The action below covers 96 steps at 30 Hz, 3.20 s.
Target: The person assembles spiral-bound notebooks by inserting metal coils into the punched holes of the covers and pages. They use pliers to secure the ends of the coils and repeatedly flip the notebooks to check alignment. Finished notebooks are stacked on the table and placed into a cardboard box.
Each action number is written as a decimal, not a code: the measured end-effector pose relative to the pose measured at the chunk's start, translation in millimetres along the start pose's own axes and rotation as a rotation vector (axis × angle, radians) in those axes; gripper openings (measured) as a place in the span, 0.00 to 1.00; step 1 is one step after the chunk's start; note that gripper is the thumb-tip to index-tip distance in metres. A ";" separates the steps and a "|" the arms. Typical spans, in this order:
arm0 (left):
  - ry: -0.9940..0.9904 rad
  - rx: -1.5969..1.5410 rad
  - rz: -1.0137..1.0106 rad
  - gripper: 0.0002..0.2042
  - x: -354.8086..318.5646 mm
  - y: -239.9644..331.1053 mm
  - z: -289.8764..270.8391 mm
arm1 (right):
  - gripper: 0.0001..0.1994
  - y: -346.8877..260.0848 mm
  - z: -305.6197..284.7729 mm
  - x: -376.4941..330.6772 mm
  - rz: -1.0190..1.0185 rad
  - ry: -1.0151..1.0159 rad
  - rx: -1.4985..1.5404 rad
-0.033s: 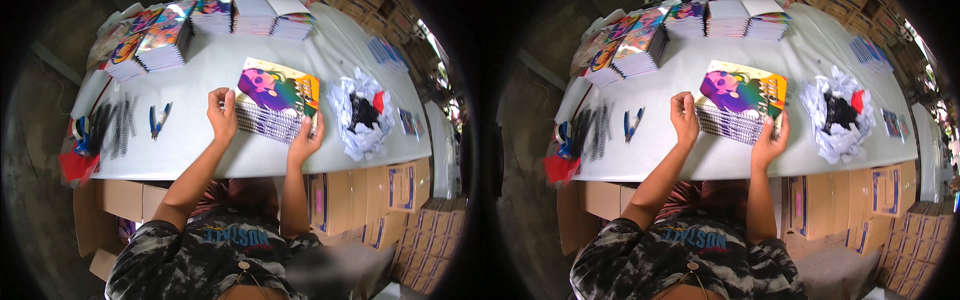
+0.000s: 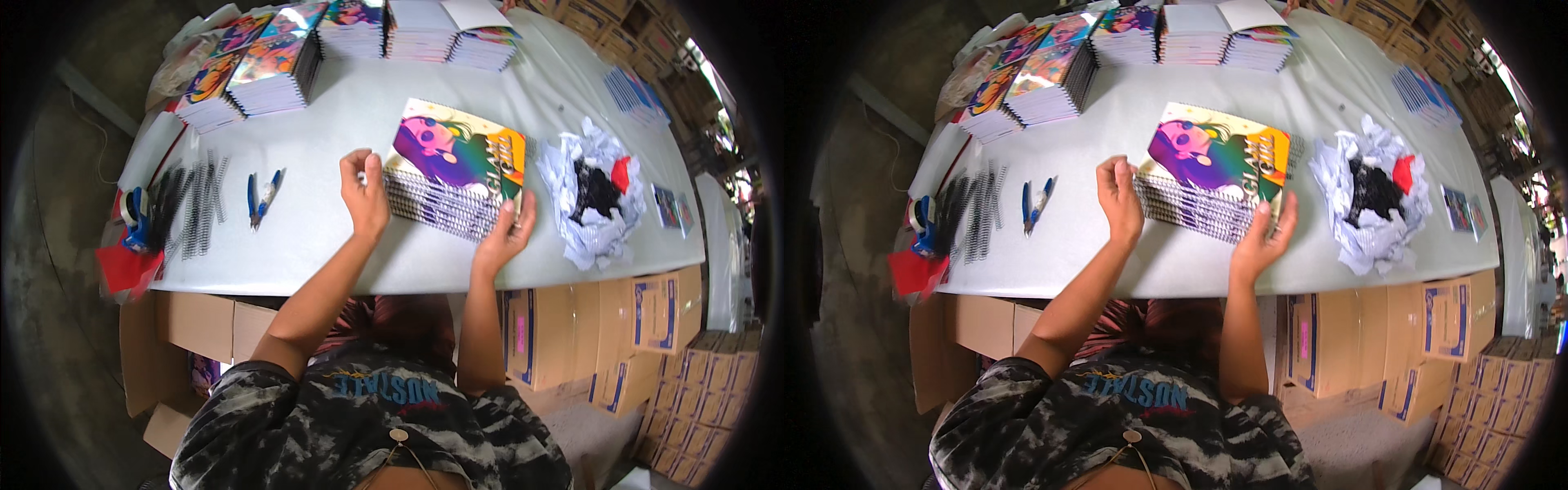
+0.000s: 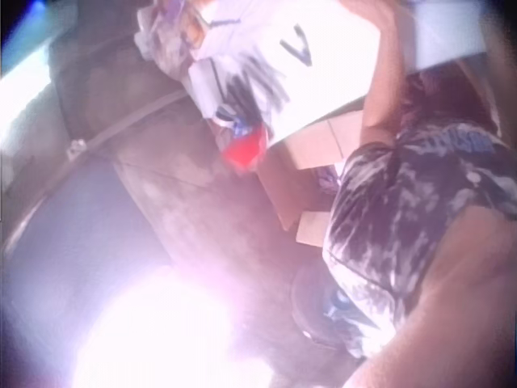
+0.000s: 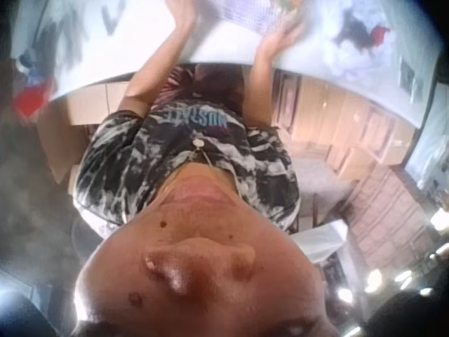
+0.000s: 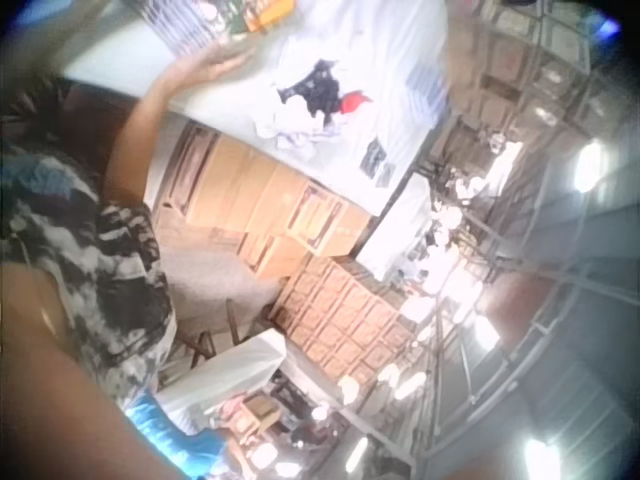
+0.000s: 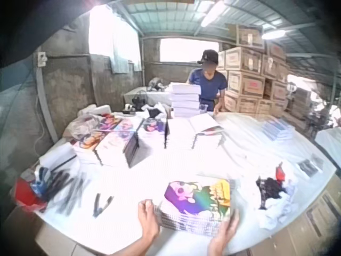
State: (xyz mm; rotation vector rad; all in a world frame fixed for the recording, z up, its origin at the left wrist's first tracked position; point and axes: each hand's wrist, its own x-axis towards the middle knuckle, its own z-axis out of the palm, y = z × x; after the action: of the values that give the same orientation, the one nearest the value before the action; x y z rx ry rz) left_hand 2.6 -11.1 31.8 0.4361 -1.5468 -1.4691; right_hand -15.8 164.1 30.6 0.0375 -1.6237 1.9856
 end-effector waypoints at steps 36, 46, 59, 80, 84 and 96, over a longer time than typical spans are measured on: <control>1.152 0.912 -0.688 0.28 -79.6 -12.6 -508.8 | 0.32 -36.3 90.1 -160.8 -0.825 -0.390 -0.374; 0.528 0.018 -0.325 0.32 -90.5 21.3 -395.2 | 0.27 -72.2 197.0 -350.4 -0.591 -1.914 0.114; -0.005 0.364 -0.614 0.25 -69.9 3.9 -482.5 | 0.17 -51.0 271.4 -369.7 -0.809 -2.067 0.152; -1.381 1.531 -0.622 0.36 -80.8 -121.7 -712.0 | 0.14 -34.5 261.9 -360.7 -0.586 -1.947 0.204; -1.506 1.616 -0.703 0.37 -72.1 -146.8 -705.0 | 0.13 -34.7 260.9 -360.7 -0.574 -1.933 0.214; -1.594 1.505 -0.614 0.36 -61.2 -117.9 -691.9 | 0.15 -33.7 260.0 -362.8 -0.534 -1.925 0.199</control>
State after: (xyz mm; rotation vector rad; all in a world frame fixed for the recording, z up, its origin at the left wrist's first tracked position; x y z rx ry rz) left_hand 545.2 -396.6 -199.1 0.5846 -4.0271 -0.4570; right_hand 218.7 -215.6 -3.5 2.7196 -1.7381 1.3257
